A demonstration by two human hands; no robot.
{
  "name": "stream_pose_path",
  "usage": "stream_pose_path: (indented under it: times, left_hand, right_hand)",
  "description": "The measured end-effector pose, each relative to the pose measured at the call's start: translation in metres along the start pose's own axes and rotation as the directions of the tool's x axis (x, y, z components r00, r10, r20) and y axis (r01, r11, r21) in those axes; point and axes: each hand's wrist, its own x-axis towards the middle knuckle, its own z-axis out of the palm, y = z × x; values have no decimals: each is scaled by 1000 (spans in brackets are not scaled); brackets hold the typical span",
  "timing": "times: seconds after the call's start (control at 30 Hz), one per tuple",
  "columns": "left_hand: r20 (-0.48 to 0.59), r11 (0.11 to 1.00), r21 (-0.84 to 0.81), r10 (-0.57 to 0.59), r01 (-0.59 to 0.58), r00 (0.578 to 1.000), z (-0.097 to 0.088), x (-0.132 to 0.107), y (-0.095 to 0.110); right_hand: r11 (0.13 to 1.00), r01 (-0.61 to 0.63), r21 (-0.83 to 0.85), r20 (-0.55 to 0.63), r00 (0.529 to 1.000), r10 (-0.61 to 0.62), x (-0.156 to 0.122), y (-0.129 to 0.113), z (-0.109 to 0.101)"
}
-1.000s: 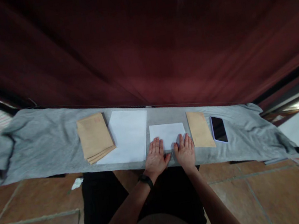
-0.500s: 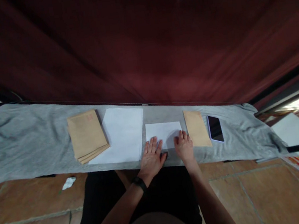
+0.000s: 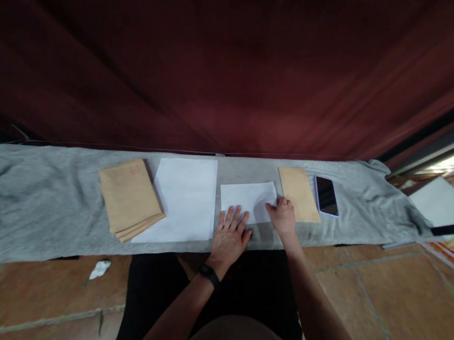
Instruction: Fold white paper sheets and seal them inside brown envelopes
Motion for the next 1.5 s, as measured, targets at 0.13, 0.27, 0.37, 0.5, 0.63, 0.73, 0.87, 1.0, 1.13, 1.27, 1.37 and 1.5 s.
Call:
stream_pose_path:
  times: [0.13,0.27,0.37,0.5,0.63,0.73,0.87,1.0,1.13,1.27,1.37,1.5]
  left_hand:
    - [-7,1000,16,-1,1,1000,1,-1,0]
    - [-10,999,38,-8,9,1000,4,-1,0]
    - [-24,998,55,-38,39,999,5,-3,1]
    - [-62,993,47,-105,108,993,6,-11,4]
    - [-109,986,-49,-161,157,981,1,-19,2]
    - [-144,970,-185,-183,155,973,-7,-18,-3]
    - [-216,904,-401,-251,149,944,-20,-13,-12]
    - [-280,828,-540,-345,150,896,-31,-13,-24]
    - [-307,811,-573,-349,121,885,-35,-12,-37]
    - [-190,866,-495,-182,66,965,-33,5,-37]
    - [-21,935,-349,62,-66,998,-23,27,-21]
    - [135,932,-218,322,-289,937,-4,55,4]
  right_hand:
    - [936,-81,343,37,997,73,2,5,-3]
    - [862,-93,499,109,993,45,1,5,-9]
    - [797,-95,596,130,991,21,0,0,-18]
    - [744,-80,664,111,994,8,5,-11,-33]
    - [687,-12,727,45,999,-30,16,-29,-57]
    - [680,150,718,-132,988,-78,22,-47,-80]
    - [709,317,630,-240,948,-211,11,-62,-91]
    - [687,486,540,-88,844,-528,-25,-47,-65]
    - [670,629,394,57,711,-701,-62,-11,-29]
    - [652,714,255,129,644,-754,-79,14,-14]
    - [628,755,189,160,607,-778,-81,19,-12]
    - [628,757,182,152,609,-778,-79,19,-13]
